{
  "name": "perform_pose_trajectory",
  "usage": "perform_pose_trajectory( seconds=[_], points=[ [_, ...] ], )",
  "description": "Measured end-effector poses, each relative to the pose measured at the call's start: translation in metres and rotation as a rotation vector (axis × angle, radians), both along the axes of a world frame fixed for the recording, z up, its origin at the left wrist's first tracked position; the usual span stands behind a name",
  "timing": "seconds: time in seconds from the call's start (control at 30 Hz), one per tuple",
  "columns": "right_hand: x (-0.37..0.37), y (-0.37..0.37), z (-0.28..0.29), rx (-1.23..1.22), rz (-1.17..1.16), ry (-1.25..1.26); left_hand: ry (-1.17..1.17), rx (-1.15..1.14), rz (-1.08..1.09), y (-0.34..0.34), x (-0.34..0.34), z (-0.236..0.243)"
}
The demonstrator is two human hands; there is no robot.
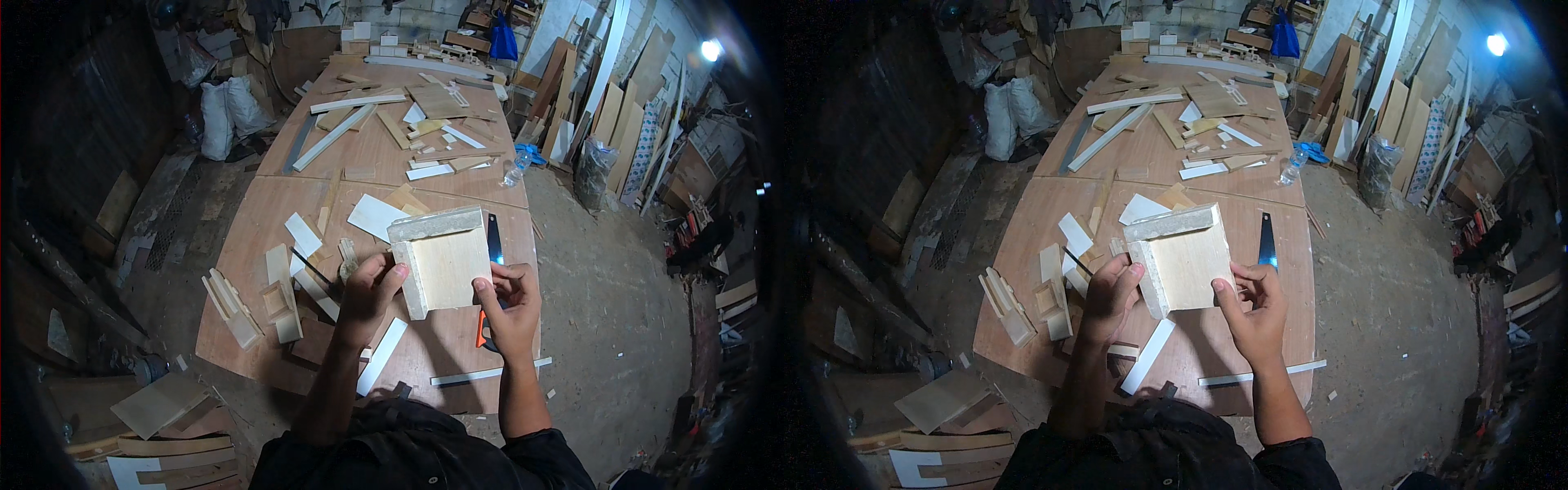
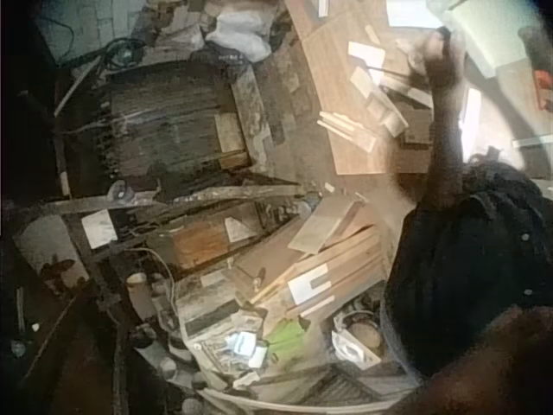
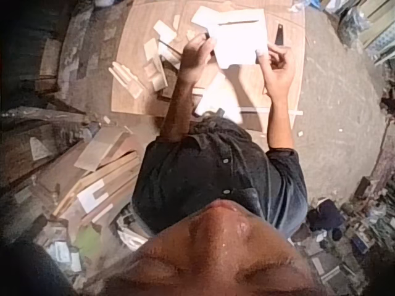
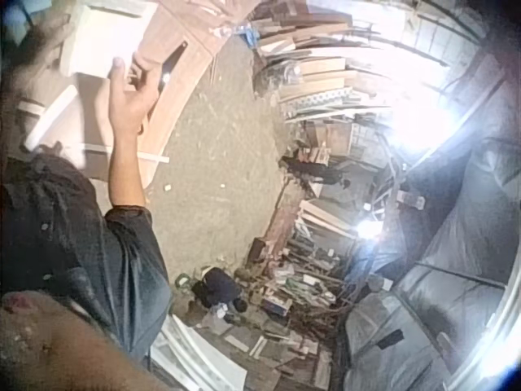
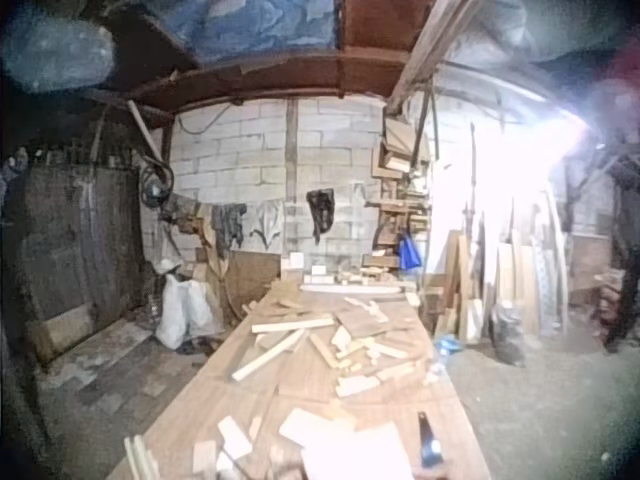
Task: The person sands wooden pieces using a sanding block and aligns a wooden strip against a wooden box assembly on the table.
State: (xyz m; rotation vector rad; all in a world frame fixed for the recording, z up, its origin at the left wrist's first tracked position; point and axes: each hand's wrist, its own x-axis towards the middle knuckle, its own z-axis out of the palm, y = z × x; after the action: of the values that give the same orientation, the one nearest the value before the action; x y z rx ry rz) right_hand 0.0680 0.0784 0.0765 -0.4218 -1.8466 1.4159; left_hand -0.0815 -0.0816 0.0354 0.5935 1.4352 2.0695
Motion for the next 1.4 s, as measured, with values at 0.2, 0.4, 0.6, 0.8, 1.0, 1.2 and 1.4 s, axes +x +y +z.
perform_pose_trajectory(
  seconds=[0.2, 0.4, 0.6, 0.8, 1.0, 1.2, 1.4],
  points=[
    [-0.017, 0.000, -0.026, -0.165, 0.037, -0.013, -0.027, -0.052, 0.023, 0.002, -0.012, -0.026],
    [-0.052, 0.025, -0.164, -0.632, -0.008, -0.305, -0.100, -0.292, 0.187, -0.026, -0.027, -0.094],
    [-0.057, 0.028, -0.303, -0.631, -0.093, -0.382, -0.254, -0.588, 0.153, -0.074, -0.005, -0.170],
    [-0.066, 0.020, -0.354, -0.728, -0.092, -0.363, -0.339, -0.666, 0.098, -0.119, 0.016, -0.208],
    [-0.078, 0.025, -0.374, -0.686, -0.127, -0.391, -0.419, -0.723, 0.174, -0.132, 0.013, -0.212],
    [-0.090, 0.025, -0.365, -0.147, -0.242, -0.741, -0.426, -0.697, 0.161, -0.132, 0.002, -0.219],
    [-0.092, 0.030, -0.359, -0.099, -0.287, -0.858, -0.375, -0.637, 0.107, -0.118, -0.004, -0.221]
  ],
)
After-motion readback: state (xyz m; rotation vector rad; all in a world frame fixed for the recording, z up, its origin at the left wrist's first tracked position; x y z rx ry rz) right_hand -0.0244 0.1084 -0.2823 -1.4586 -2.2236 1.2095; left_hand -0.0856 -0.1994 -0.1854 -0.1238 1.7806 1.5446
